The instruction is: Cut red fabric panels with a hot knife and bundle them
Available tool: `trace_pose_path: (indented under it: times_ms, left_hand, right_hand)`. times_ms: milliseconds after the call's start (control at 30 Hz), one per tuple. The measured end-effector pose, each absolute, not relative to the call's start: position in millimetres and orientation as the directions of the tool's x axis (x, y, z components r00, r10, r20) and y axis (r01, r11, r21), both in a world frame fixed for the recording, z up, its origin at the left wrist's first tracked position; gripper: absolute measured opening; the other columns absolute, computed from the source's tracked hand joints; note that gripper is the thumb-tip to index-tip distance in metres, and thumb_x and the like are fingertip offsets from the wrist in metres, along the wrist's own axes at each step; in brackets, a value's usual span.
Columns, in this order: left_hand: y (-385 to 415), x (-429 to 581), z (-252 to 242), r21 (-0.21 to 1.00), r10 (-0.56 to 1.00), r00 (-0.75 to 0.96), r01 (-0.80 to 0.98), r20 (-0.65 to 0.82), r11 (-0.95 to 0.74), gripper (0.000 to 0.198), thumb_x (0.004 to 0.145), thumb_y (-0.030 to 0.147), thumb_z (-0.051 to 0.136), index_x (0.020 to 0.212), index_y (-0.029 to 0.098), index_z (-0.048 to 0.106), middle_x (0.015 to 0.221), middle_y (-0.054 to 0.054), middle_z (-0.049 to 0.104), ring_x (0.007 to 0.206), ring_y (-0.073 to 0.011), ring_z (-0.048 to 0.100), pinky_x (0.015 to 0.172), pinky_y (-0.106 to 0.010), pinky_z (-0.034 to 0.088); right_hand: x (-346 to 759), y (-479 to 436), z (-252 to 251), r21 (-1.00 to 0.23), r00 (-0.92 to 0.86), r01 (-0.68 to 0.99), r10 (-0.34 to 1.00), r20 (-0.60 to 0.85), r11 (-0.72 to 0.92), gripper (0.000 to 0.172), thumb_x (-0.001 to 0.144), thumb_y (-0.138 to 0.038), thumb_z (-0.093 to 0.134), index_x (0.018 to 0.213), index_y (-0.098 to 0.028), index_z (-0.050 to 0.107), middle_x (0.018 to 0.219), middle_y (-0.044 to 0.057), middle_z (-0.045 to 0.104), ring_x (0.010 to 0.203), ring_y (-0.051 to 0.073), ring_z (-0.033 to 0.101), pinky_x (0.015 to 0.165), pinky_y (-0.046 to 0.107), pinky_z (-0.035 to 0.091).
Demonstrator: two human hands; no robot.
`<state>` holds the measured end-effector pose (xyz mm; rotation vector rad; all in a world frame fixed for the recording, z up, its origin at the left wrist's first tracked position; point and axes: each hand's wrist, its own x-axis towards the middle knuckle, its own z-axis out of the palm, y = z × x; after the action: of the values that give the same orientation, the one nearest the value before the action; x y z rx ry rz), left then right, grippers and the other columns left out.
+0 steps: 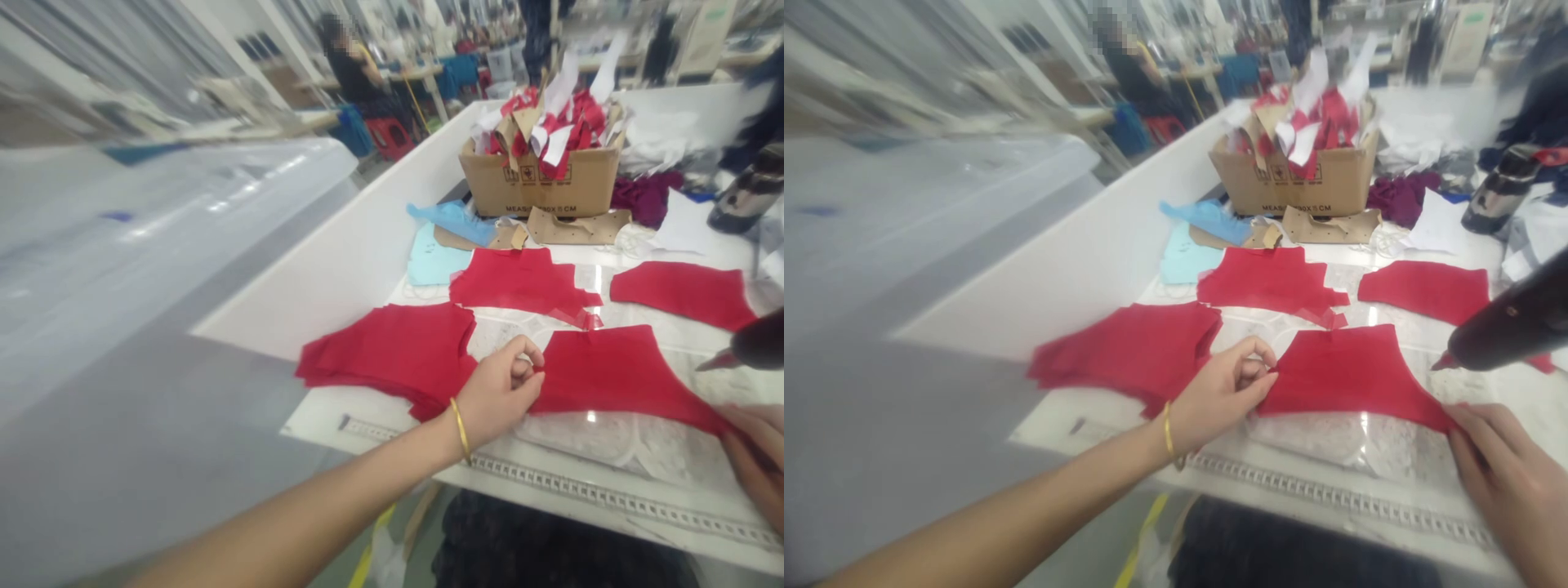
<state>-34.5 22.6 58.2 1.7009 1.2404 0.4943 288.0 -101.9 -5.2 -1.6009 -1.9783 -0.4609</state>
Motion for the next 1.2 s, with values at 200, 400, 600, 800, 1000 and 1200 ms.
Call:
trace_pose_path:
  times_ms: [200, 400, 600, 800, 1000, 1200]
  left_hand:
    - [20, -43, 49, 0.206, 0.86, 0.498, 0.858, -0.113, -0.47, 0.02, 0.092, 0.017, 0.046, 0.106, 0.023, 0.06, 0.07, 0.0, 0.068, 0.065, -0.0218, 0.068, 0.062, -0.028, 0.048]
    - [21, -38, 46, 0.143, 0.738, 0.674, 0.727, 0.035, -0.671, 0.032, 0.093, 0.009, 0.044, 0.113, 0.02, 0.067, 0.088, -0.007, 0.077, 0.076, -0.0255, 0.073, 0.073, -0.038, 0.057]
    - [17, -42, 44, 0.112, 0.714, 0.697, 0.705, 0.068, -0.7, 0.035, 0.088, 0.004, 0.048, 0.113, 0.018, 0.068, 0.086, -0.007, 0.077, 0.076, -0.0256, 0.074, 0.073, -0.038, 0.059]
    - [17, -46, 40, 0.122, 0.71, 0.693, 0.7, 0.121, -0.704, 0.036, 0.092, 0.008, 0.045, 0.118, 0.018, 0.068, 0.083, -0.008, 0.076, 0.073, -0.0251, 0.073, 0.07, -0.037, 0.059]
    - [23, -46, 39, 0.013, 0.67, 0.713, 0.683, 0.207, -0.73, 0.04, 0.091, 0.005, 0.041, 0.117, 0.016, 0.07, 0.076, -0.008, 0.074, 0.066, -0.0263, 0.07, 0.064, -0.038, 0.057]
    - [24, -49, 37, -0.066, 0.631, 0.734, 0.663, 0.251, -0.746, 0.038, 0.094, 0.006, 0.041, 0.116, 0.018, 0.07, 0.079, -0.007, 0.072, 0.07, -0.0241, 0.068, 0.065, -0.035, 0.056]
  right_hand:
    - [294, -104, -7, -0.031, -0.197, 0.965, 0.794, 0.575, 0.262, 0.019, 0.097, -0.029, 0.057, 0.109, -0.02, 0.069, 0.099, 0.003, 0.072, 0.078, 0.014, 0.069, 0.06, 0.022, 0.05]
    - [300, -105, -9, -0.006, -0.194, 0.972, 0.814, 0.547, 0.235, 0.018, 0.096, -0.029, 0.058, 0.108, -0.022, 0.069, 0.098, 0.002, 0.073, 0.077, 0.014, 0.07, 0.056, 0.021, 0.051]
    - [312, -112, -8, -0.001, -0.224, 0.965, 0.831, 0.509, 0.261, 0.019, 0.094, -0.029, 0.059, 0.107, -0.024, 0.072, 0.097, 0.001, 0.073, 0.071, 0.012, 0.07, 0.053, 0.018, 0.052]
    - [301, -117, -2, -0.029, -0.173, 0.976, 0.849, 0.499, 0.216, 0.019, 0.097, -0.028, 0.058, 0.107, -0.022, 0.072, 0.097, 0.002, 0.074, 0.073, 0.013, 0.072, 0.054, 0.017, 0.053]
    - [286, -112, 5, -0.028, -0.069, 0.994, 0.83, 0.554, 0.101, 0.019, 0.098, -0.026, 0.057, 0.101, -0.021, 0.076, 0.093, 0.003, 0.074, 0.071, 0.013, 0.072, 0.049, 0.017, 0.051]
    - [282, -110, 10, 0.001, -0.035, 0.999, 0.792, 0.61, 0.044, 0.021, 0.097, -0.026, 0.057, 0.093, -0.021, 0.078, 0.091, 0.006, 0.076, 0.074, 0.017, 0.075, 0.056, 0.022, 0.057]
